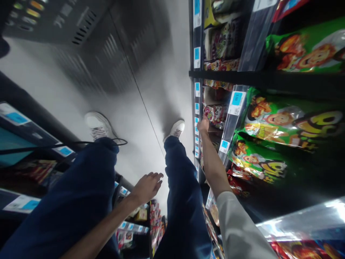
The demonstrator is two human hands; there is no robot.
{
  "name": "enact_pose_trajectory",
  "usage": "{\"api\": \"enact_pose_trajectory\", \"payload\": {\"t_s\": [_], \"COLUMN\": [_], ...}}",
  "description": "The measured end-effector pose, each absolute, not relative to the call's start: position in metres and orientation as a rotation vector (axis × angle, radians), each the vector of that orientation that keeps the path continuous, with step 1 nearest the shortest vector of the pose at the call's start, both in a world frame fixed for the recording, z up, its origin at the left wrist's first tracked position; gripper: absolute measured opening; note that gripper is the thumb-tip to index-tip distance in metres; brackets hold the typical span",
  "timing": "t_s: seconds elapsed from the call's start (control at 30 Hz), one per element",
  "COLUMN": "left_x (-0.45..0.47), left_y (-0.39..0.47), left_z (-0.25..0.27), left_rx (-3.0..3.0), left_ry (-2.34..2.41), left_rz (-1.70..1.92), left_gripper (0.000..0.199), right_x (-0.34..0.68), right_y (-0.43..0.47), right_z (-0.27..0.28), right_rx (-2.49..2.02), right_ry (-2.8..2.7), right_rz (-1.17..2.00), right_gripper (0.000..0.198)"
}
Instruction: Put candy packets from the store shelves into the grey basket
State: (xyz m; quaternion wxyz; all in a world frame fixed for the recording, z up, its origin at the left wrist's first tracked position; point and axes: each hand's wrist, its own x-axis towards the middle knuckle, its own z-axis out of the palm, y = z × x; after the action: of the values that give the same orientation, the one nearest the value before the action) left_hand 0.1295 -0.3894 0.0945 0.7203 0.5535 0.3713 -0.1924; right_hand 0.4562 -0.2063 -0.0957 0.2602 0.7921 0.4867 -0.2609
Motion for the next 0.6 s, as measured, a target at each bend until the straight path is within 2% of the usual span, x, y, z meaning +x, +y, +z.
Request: {"api": "enact_pose_trajectory", "payload": {"t_s": [0.07,0.2,0.27,0.6], "left_x": [0.129,0.129,0.129,0.131], "left_y": [-0.386,-0.381,-0.381,-0.391], "left_z": [0.096,0.098,0.098,0.092], "left_rx": [1.219,1.199,1.195,1.206], "left_ry": [0.82,0.818,0.816,0.837], "left_rz": [-0.425,-0.431,-0.437,-0.394], "left_gripper": [0.04,0.038,0.038,0.036], "right_x": [0.454,0.453,0.454,0.48], "right_y": [-0.204,-0.197,-0.192,-0.179], "right_z": [-0.096,-0.101,-0.108,-0.137], "right_rx": [2.155,2.299,2.358,2.32], "right_ry": [1.273,1.287,1.362,1.241], "right_rz": [-0.708,-0.627,-0.693,-0.969], "right_gripper": [0.06,0.044,0.045,0.089]}}
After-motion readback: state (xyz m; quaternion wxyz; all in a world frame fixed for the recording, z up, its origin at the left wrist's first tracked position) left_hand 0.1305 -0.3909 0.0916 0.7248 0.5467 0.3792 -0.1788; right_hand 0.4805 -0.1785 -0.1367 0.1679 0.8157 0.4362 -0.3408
